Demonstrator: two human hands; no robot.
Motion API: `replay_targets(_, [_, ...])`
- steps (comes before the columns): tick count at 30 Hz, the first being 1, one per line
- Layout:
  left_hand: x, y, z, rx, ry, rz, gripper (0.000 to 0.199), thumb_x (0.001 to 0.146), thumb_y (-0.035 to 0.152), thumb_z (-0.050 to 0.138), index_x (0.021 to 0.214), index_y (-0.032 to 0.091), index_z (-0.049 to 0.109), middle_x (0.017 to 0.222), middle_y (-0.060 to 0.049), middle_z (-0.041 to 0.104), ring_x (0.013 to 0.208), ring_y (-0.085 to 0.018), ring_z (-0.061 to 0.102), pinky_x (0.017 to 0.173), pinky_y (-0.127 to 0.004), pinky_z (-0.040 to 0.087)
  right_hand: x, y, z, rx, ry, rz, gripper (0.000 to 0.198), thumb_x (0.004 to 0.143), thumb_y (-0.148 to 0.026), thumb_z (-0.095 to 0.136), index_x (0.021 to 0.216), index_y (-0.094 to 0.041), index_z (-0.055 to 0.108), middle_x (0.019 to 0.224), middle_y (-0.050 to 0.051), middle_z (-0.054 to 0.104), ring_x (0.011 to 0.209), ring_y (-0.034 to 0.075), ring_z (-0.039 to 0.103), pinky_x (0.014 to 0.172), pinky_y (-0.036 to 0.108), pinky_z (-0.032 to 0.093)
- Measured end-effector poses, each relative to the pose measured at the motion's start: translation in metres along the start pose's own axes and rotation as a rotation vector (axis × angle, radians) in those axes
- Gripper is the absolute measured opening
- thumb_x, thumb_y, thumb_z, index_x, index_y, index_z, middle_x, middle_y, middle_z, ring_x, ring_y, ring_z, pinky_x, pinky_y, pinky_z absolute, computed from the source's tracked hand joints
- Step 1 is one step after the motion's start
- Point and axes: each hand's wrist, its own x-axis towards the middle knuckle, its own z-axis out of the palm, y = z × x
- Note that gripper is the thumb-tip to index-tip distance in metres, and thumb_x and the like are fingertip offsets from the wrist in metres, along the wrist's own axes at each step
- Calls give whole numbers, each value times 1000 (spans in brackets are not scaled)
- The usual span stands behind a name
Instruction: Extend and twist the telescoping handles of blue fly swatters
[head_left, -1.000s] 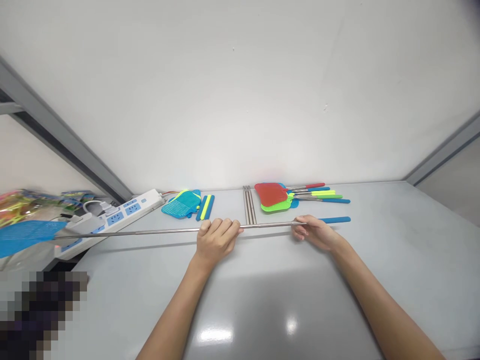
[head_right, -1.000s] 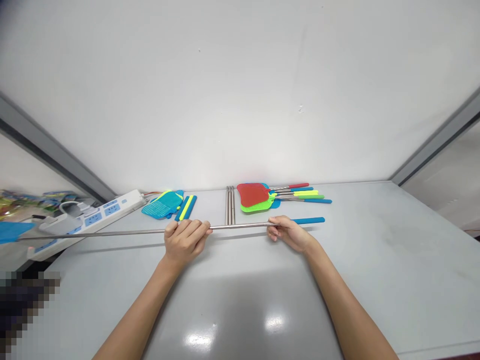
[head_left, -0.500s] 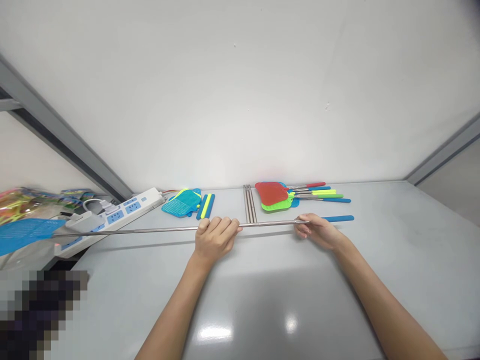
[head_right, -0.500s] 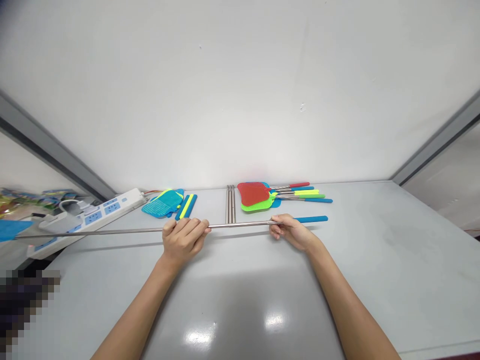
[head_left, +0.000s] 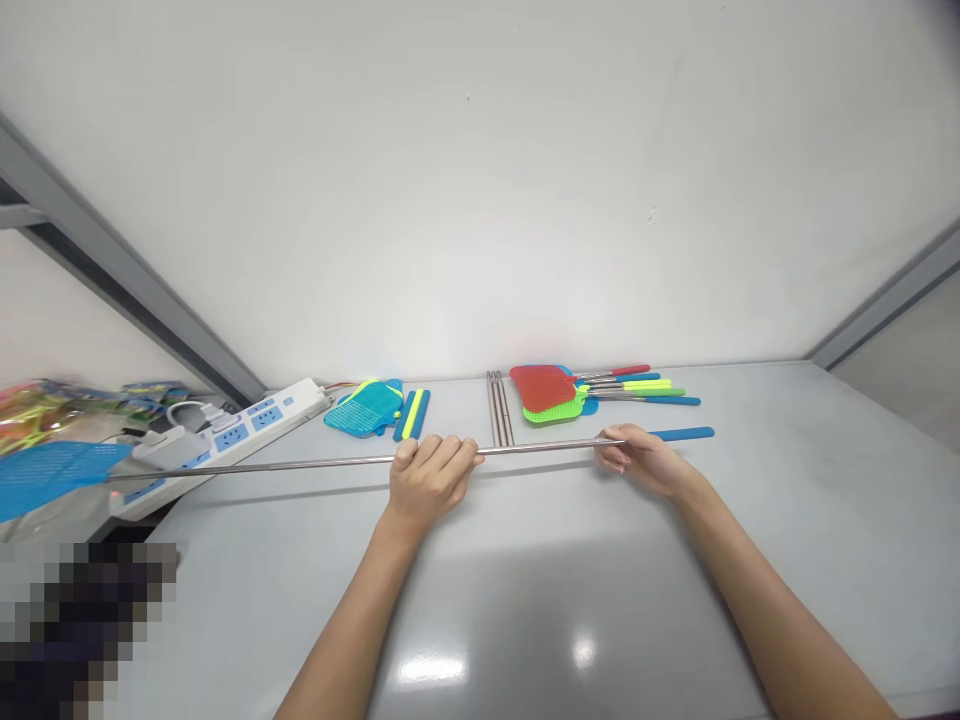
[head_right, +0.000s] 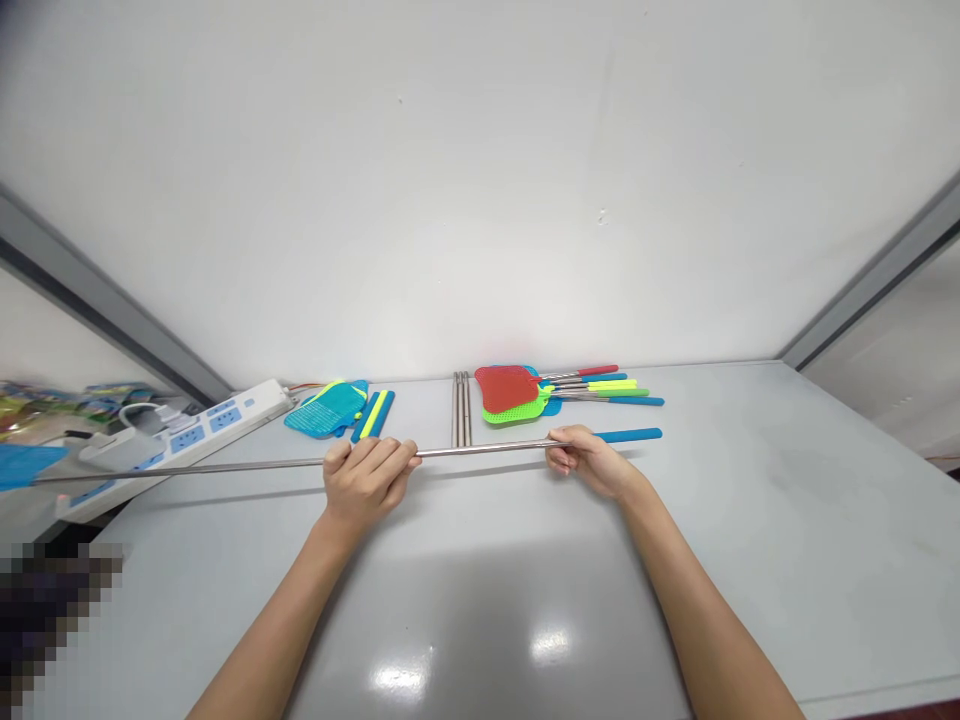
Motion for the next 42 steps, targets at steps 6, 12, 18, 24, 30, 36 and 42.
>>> replay_targets(6, [0,0,0,2,-7,-3,6,74,25,50,70,20,52,52,4,51,51,-11,41,62,-30,21,-1,0,-3,-17,10,-12,35,79,-30,39,47,-17,35,47,-4,23,46,11,29,50,27,20])
replay_targets(12, [-1,-1,-1,-2,-3,-5,5,74,24,51,70,20,52,52,4,52,51,-11,41,62,-30,21,-1,-1,-5,-27,41,-24,36,79,-29,40,46,-18,32,46,-4,22,45,11,26,50,27,19])
replay_targets(18, [0,-1,-2,-4,-5,1,6,74,25,50,70,20,51,52,4,52,51,-11,40,61,-30,20,-2,0,-8,-15,46,-49,36,78,-28,40,46,-18,30,46,-4,21,45,10,26,50,27,18])
replay_targets(24, [1,-2,-2,3,-13,4,7,74,25,50,70,20,51,51,4,51,51,-11,40,61,-30,20,-2,1,-11,-28,30,-69,36,79,-27,39,45,-18,31,45,-4,20,44,11,25,49,27,17])
replay_targets(30, [0,-2,0,-18,-8,-35,6,74,24,51,70,20,51,52,4,53,51,-11,42,62,-31,20,0,2,-6,49,47,-42,36,79,-26,39,44,-18,32,45,-3,23,44,11,26,50,28,18])
replay_targets(36, [2,0,0,-85,24,-159,2,71,21,55,71,21,54,55,4,57,55,-11,47,63,-32,19,3,7,6,220,50,-43,34,78,-24,39,46,-17,42,45,-2,29,46,12,34,50,28,21])
replay_targets(42, [4,9,0,-165,49,-260,4,71,21,56,74,23,57,58,4,59,60,-12,51,67,-34,18,4,10,8,269,42,-65,32,77,-28,38,52,-16,53,50,2,42,48,14,39,49,29,25])
